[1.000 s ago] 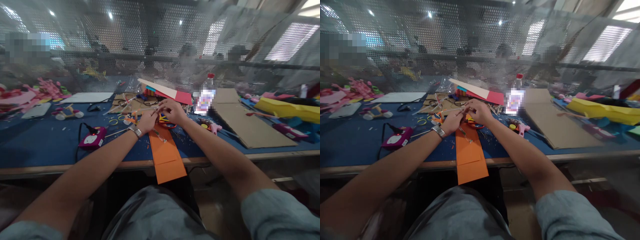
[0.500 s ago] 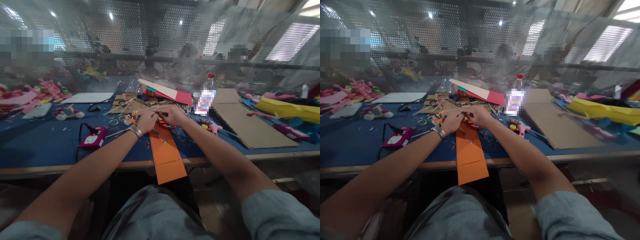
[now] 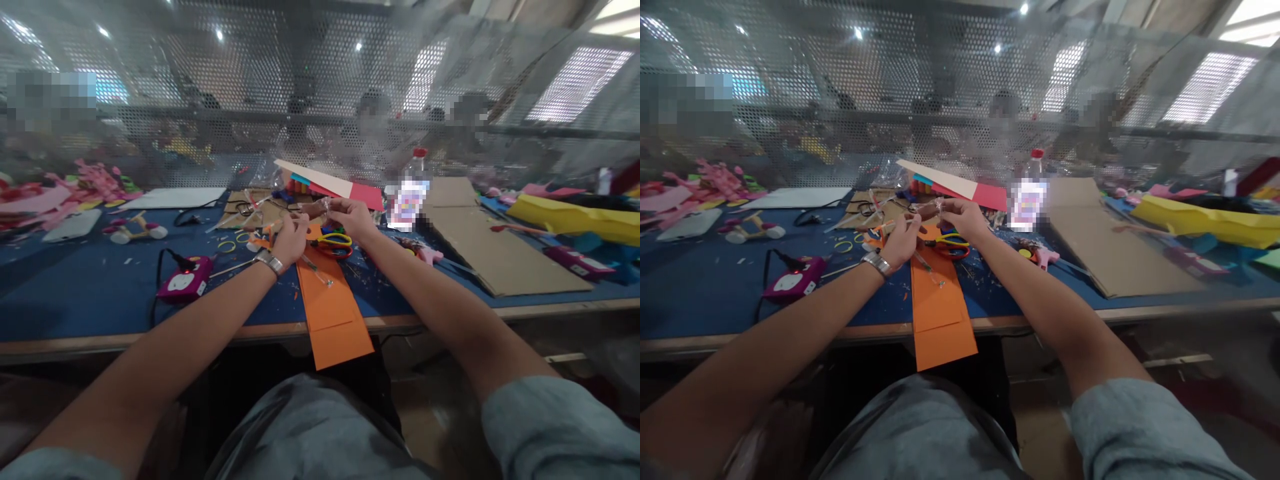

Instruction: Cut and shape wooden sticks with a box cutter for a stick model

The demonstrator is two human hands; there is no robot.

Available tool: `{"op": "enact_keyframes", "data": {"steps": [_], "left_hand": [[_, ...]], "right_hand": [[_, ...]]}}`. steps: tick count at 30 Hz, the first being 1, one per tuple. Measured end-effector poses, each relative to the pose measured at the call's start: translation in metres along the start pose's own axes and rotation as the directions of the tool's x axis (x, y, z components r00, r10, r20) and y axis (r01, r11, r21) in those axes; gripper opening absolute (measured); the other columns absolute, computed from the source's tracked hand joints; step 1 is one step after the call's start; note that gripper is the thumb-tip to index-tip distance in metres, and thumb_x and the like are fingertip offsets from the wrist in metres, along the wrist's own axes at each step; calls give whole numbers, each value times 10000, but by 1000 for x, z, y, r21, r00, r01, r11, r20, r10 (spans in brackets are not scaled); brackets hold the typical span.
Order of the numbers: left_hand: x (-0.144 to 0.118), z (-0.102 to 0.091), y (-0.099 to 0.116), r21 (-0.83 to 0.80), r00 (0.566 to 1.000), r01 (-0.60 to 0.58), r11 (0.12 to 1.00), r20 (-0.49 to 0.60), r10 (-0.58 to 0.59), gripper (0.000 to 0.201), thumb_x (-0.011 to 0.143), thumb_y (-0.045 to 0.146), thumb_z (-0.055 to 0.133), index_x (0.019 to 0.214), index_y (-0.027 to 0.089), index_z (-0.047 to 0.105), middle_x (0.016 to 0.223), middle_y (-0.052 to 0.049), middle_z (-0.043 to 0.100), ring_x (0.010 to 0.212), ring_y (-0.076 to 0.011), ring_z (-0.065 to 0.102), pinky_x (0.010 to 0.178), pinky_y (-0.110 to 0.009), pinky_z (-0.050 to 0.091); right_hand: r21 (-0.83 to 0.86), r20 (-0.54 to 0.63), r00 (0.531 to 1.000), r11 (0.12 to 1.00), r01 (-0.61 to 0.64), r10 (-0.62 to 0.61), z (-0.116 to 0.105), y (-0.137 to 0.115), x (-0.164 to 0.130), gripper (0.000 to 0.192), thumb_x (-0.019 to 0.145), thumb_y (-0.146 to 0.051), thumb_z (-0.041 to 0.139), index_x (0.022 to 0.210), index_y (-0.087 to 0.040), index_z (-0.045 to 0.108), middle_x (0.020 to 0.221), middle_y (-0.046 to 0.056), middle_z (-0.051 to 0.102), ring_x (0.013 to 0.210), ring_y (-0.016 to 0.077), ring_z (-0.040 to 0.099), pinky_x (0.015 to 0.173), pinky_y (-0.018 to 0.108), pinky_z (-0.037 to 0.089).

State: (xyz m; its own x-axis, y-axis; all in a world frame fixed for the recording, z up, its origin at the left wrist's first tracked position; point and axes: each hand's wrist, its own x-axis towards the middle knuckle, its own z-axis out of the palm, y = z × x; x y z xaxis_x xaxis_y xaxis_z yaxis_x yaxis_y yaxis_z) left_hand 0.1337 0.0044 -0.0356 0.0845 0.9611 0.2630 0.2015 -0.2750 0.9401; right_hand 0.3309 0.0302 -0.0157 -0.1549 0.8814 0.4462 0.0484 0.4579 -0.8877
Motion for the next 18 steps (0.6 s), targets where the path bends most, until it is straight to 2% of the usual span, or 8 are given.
{"op": "enact_keyframes", "data": {"steps": [3, 8, 14, 18], "left_hand": [[-2, 3, 5, -85, 1000, 23, 996, 12, -22, 415, 1075, 469, 651, 1362, 170, 652, 1210, -94, 725, 956, -199, 730, 816, -384, 656], [-5, 4, 10, -152, 999, 2, 988, 44, 5, 372, 1070, 439, 670, 1319, 163, 667, 1167, -80, 726, 909, -180, 721, 775, -351, 650], [-5, 0, 9, -178, 996, -11, 984, 91, 27, 345, 1066, 421, 681, 1287, 158, 677, 1133, -70, 727, 878, -168, 714, 747, -331, 644], [-5, -1, 11, -190, 992, 4, 982, 121, 19, 335, 1065, 421, 683, 1269, 154, 684, 1110, -64, 728, 860, -162, 711, 734, -322, 640]], "right_hand": [[51, 20, 999, 998, -31, 30, -1, 0, -1, 458, 780, -458, 870, 1164, -213, 826, 928, 42, 842, 698, 178, 780, 664, 309, 667], [73, 66, 996, 996, -61, 56, -4, 0, -3, 463, 755, -396, 897, 1187, -238, 847, 1057, 42, 854, 719, 160, 777, 714, 325, 690], [45, 106, 992, 996, -70, 65, -8, -3, -5, 451, 753, -378, 921, 1177, -239, 852, 1072, 44, 852, 796, 173, 771, 742, 342, 705], [13, 128, 989, 997, -70, 68, -9, -6, -6, 439, 691, -388, 966, 1070, -201, 850, 999, 63, 849, 773, 181, 763, 725, 339, 695]]}}
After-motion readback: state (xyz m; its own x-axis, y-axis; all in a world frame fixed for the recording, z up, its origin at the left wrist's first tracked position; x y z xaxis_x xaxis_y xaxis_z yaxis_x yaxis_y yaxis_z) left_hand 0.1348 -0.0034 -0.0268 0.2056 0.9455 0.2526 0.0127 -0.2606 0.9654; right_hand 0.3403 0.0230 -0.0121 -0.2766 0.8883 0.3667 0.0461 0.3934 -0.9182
